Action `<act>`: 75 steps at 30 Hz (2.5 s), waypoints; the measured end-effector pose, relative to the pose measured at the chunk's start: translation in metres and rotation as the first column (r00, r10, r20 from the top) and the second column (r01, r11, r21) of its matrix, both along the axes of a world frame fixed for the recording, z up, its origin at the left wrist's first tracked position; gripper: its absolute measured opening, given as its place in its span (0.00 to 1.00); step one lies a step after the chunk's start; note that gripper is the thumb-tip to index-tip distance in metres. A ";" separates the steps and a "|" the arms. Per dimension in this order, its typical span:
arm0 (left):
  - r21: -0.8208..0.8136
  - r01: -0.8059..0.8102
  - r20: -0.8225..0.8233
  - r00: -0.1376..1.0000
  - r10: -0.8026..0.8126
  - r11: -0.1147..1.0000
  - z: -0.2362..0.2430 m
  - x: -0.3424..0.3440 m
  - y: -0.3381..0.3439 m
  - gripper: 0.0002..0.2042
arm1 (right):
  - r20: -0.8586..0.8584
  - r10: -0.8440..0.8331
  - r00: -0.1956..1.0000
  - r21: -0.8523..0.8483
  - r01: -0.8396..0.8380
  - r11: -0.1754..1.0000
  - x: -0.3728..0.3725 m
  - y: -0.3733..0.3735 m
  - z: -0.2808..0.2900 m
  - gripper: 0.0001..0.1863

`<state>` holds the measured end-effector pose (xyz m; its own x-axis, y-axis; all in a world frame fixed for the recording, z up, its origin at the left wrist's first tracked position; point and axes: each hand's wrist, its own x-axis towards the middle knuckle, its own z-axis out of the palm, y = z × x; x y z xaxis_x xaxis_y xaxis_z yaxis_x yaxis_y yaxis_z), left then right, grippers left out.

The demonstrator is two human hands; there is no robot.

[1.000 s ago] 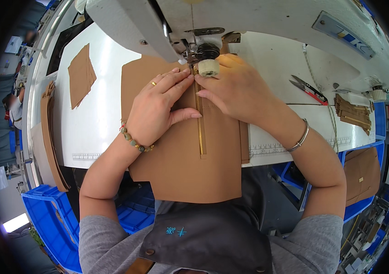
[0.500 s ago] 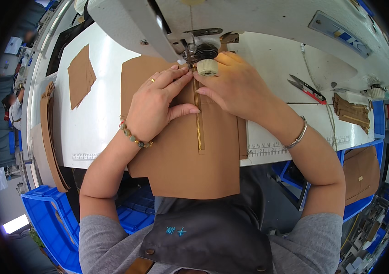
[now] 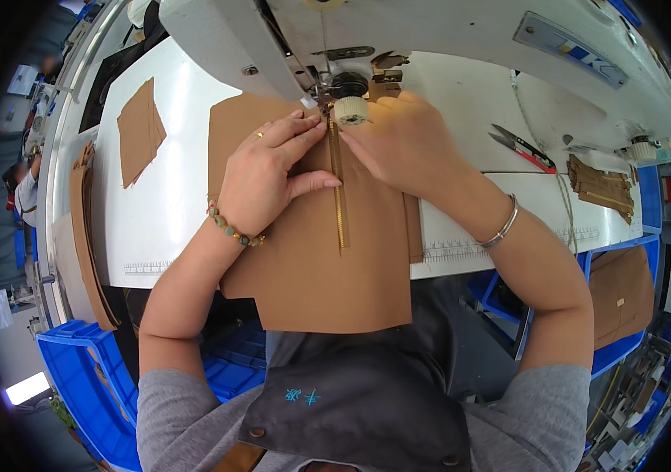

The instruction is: Sewing a gold-colored metal zipper onto a brown leather component using an industrial sewing machine.

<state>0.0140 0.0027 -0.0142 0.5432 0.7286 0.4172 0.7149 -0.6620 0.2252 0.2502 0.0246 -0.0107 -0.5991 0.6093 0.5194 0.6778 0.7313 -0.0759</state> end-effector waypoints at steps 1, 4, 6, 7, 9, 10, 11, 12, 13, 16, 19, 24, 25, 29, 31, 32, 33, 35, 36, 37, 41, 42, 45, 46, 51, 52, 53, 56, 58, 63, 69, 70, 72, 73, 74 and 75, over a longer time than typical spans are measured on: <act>0.004 0.004 0.001 1.000 -0.004 1.000 0.000 0.000 0.001 0.32 | -0.001 -0.001 1.000 0.012 0.001 1.000 -0.001 0.000 0.001 0.14; 0.005 -0.003 0.000 1.000 0.003 1.000 0.004 0.001 -0.004 0.33 | 0.012 -0.015 1.000 0.064 0.014 0.998 0.001 -0.005 0.009 0.06; 0.009 -0.057 -0.177 0.983 0.058 0.998 0.013 0.003 -0.021 0.36 | 0.012 0.004 1.000 0.054 -0.004 0.999 0.009 -0.018 0.018 0.05; 0.037 -0.045 -0.149 0.988 0.051 0.998 0.018 0.004 -0.037 0.36 | 0.011 0.008 1.000 0.032 -0.008 0.999 0.014 -0.026 0.023 0.05; -0.180 0.000 -0.141 0.990 -0.026 0.984 0.028 0.004 -0.088 0.43 | -0.017 0.019 1.000 -0.116 -0.021 0.993 0.030 -0.046 0.033 0.04; -0.246 0.015 -0.156 0.986 -0.055 0.969 0.032 0.006 -0.112 0.47 | -0.026 0.022 0.999 -0.108 -0.024 0.994 0.036 -0.058 0.035 0.04; -0.315 0.028 -0.166 0.983 -0.084 0.949 0.034 0.010 -0.135 0.51 | -0.094 0.009 0.996 -0.190 -0.027 0.981 0.042 -0.071 0.036 0.04; -0.310 0.009 -0.291 0.951 -0.104 0.951 0.033 0.014 -0.148 0.50 | -0.160 -0.007 0.987 -0.272 -0.037 0.961 0.046 -0.083 0.035 0.05; -0.315 -0.001 -0.276 0.957 -0.091 0.949 0.029 0.015 -0.152 0.50 | -0.155 -0.006 0.988 -0.279 -0.038 0.960 0.050 -0.093 0.033 0.05; -0.219 -0.004 -0.231 0.972 -0.048 0.976 0.025 0.013 -0.152 0.38 | -0.267 -0.078 0.961 -0.297 -0.005 0.955 0.053 -0.116 0.023 0.08; -0.419 0.116 0.222 0.975 -0.022 0.900 0.033 -0.008 -0.129 0.19 | -0.385 -0.042 0.922 -0.295 -0.080 0.952 0.051 -0.128 0.015 0.10; -0.805 0.105 0.406 0.814 0.414 0.584 0.049 -0.028 -0.110 0.25 | -0.300 0.194 0.934 -0.130 -0.242 0.962 0.022 -0.130 0.005 0.15; -0.849 0.101 0.381 0.798 0.467 0.519 0.049 -0.028 -0.109 0.25 | -0.252 0.212 0.944 -0.125 -0.249 0.960 0.014 -0.130 0.003 0.16; -0.741 0.139 0.476 0.799 0.367 0.657 0.046 -0.026 -0.110 0.26 | -0.141 0.247 0.959 -0.100 -0.262 0.960 0.001 -0.123 0.000 0.15; -0.767 0.133 0.459 0.798 0.391 0.627 0.045 -0.029 -0.111 0.27 | -0.128 0.265 0.956 -0.072 -0.276 0.958 -0.001 -0.121 -0.001 0.15; -0.790 0.126 0.442 0.796 0.413 0.600 0.044 -0.030 -0.112 0.27 | -0.129 0.274 0.953 -0.044 -0.282 0.958 -0.001 -0.121 -0.002 0.14; -0.811 0.119 0.424 0.795 0.435 0.573 0.044 -0.031 -0.112 0.27 | -0.110 0.273 0.956 -0.058 -0.281 0.958 -0.001 -0.121 -0.003 0.14; -0.855 0.160 0.432 0.746 0.507 0.493 0.042 -0.032 -0.111 0.25 | -0.118 0.281 0.953 -0.045 -0.288 0.957 0.001 -0.120 -0.004 0.16; -0.855 0.161 0.432 0.745 0.508 0.492 0.041 -0.032 -0.111 0.25 | -0.110 0.283 0.953 -0.046 -0.290 0.956 0.002 -0.121 -0.005 0.16; -0.854 0.175 0.446 0.733 0.514 0.490 0.040 -0.032 -0.111 0.25 | -0.123 0.278 0.953 -0.054 -0.286 0.957 0.003 -0.121 -0.005 0.16; -0.908 0.102 0.339 0.746 0.573 0.406 0.041 -0.035 -0.109 0.25 | -0.141 0.274 0.951 -0.063 -0.285 0.957 0.004 -0.122 -0.005 0.17; -0.924 0.072 0.298 0.752 0.588 0.376 0.041 -0.035 -0.109 0.25 | -0.130 0.278 0.952 -0.063 -0.288 0.956 0.003 -0.122 -0.005 0.17; -0.920 0.112 0.330 0.738 0.589 0.375 0.039 -0.037 -0.111 0.26 | -0.162 0.273 0.948 -0.062 -0.285 0.956 0.002 -0.122 -0.005 0.17; -0.914 0.148 0.360 0.729 0.582 0.379 0.038 -0.037 -0.111 0.26 | -0.154 0.277 0.948 -0.055 -0.288 0.956 0.002 -0.122 -0.006 0.17; -0.914 0.134 0.341 0.764 0.547 0.384 0.037 -0.033 -0.109 0.25 | -0.109 0.292 0.950 -0.038 -0.297 0.954 0.007 -0.126 -0.009 0.18; -0.781 0.181 0.468 0.803 0.369 0.597 0.037 -0.028 -0.111 0.21 | -0.074 0.300 0.951 -0.041 -0.303 0.952 0.010 -0.129 -0.010 0.19; -0.631 0.232 0.526 0.829 0.188 0.741 0.037 -0.022 -0.112 0.18 | -0.039 0.306 0.951 -0.045 -0.308 0.950 0.012 -0.133 -0.012 0.20; -0.388 0.015 0.084 0.996 0.019 0.922 0.045 -0.007 -0.142 0.33 | -0.317 0.139 0.938 -0.270 -0.230 0.935 0.016 -0.144 -0.023 0.23; -0.296 -0.065 0.010 0.997 0.071 0.953 0.039 0.007 -0.153 0.31 | -0.290 0.159 0.944 -0.204 -0.223 0.953 0.017 -0.146 -0.032 0.25; -0.208 -0.127 -0.047 0.992 0.119 0.970 0.029 0.013 -0.157 0.27 | -0.279 0.209 0.937 -0.101 -0.245 0.964 0.020 -0.146 -0.042 0.26; -0.198 -0.109 -0.026 0.994 0.106 0.974 0.031 0.012 -0.156 0.24 | -0.255 0.243 0.936 -0.004 -0.252 0.968 0.017 -0.144 -0.039 0.25; -0.202 -0.108 -0.026 0.994 0.105 0.973 0.031 0.012 -0.156 0.24 | -0.231 0.240 0.943 0.010 -0.245 0.970 0.017 -0.144 -0.039 0.25; -0.206 -0.107 -0.027 0.994 0.104 0.973 0.030 0.012 -0.156 0.24 | -0.208 0.237 0.949 0.023 -0.237 0.971 0.016 -0.144 -0.039 0.26; -0.218 -0.106 -0.025 0.994 0.103 0.970 0.030 0.012 -0.156 0.24 | -0.193 0.242 0.951 0.040 -0.239 0.970 0.016 -0.143 -0.039 0.26; -0.230 -0.105 -0.023 0.994 0.103 0.968 0.030 0.012 -0.156 0.24 | -0.192 0.248 0.950 0.058 -0.241 0.969 0.016 -0.143 -0.039 0.26; -0.230 -0.104 -0.023 0.995 0.102 0.967 0.029 0.012 -0.156 0.24 | -0.178 0.247 0.953 0.057 -0.240 0.969 0.016 -0.143 -0.039 0.26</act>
<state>0.0262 -0.1536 0.0153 0.4640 0.8567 0.2253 0.7799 -0.5156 0.3548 0.2658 -0.1185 -0.0498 -0.6199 0.4365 0.6521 0.4557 0.8768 -0.1536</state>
